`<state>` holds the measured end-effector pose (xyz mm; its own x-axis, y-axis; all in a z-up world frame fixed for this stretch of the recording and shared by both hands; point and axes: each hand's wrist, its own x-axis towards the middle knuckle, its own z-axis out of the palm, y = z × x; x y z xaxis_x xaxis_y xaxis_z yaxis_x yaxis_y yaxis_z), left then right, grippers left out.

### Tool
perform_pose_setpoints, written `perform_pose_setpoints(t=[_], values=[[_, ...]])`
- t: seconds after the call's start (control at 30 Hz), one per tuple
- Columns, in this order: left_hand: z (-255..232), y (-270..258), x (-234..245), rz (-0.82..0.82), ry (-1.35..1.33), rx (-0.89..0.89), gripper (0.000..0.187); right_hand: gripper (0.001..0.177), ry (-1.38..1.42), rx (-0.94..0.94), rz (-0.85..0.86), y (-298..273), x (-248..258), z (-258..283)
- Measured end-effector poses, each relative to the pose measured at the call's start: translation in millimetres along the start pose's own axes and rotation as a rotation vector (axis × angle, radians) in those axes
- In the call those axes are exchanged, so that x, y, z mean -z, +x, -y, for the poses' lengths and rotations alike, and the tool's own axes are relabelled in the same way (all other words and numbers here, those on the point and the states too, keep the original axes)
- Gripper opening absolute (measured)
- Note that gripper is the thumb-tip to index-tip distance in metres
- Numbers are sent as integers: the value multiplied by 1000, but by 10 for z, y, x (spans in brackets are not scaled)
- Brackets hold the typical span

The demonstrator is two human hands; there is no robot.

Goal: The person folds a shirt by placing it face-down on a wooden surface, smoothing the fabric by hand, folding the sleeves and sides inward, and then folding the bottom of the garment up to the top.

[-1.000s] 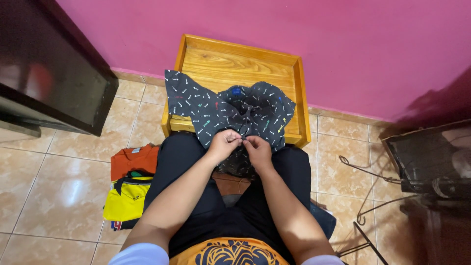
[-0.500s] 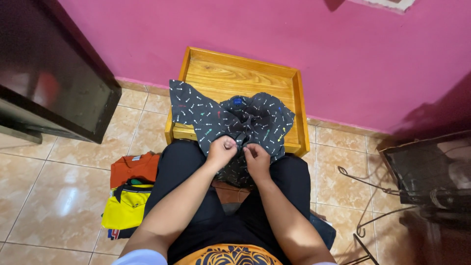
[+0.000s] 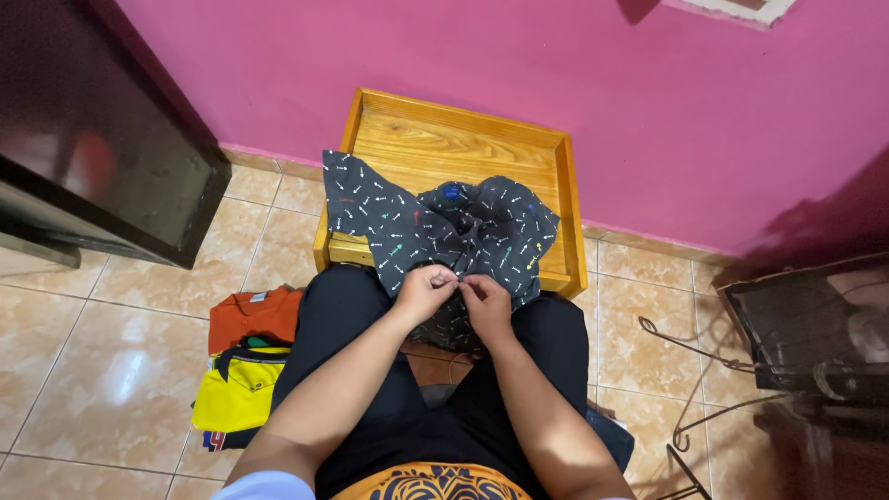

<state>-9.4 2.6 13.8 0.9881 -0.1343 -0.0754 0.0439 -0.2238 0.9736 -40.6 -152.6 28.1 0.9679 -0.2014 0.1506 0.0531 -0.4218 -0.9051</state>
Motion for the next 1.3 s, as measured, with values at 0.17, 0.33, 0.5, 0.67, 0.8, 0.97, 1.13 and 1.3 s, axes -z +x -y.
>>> perform_pose_setpoints(t=[0.17,0.33,0.5,0.67,0.8,0.97,1.13,1.3], values=[[-19,38,58,32,-25,28,12,11,65,-38,10,34,-12,-25],[-2,20,81,90,-85,35,12,11,91,-112,32,31,-21,-195],[-31,38,121,67,-109,51,13,10,141,-166,18,18,6,-81],[37,71,112,47,-162,40,15,7,218,-222,32,28,17,-13],[48,65,86,36,-170,18,15,7,341,-269,36,32,18,-3],[-15,37,77,22,-140,19,15,6,363,-286,39,29,42,18],[-8,-14,54,55,-102,-53,15,8,326,-294,27,24,72,129],[-123,-75,96,42,-71,-85,13,8,273,-312,59,17,116,227]])
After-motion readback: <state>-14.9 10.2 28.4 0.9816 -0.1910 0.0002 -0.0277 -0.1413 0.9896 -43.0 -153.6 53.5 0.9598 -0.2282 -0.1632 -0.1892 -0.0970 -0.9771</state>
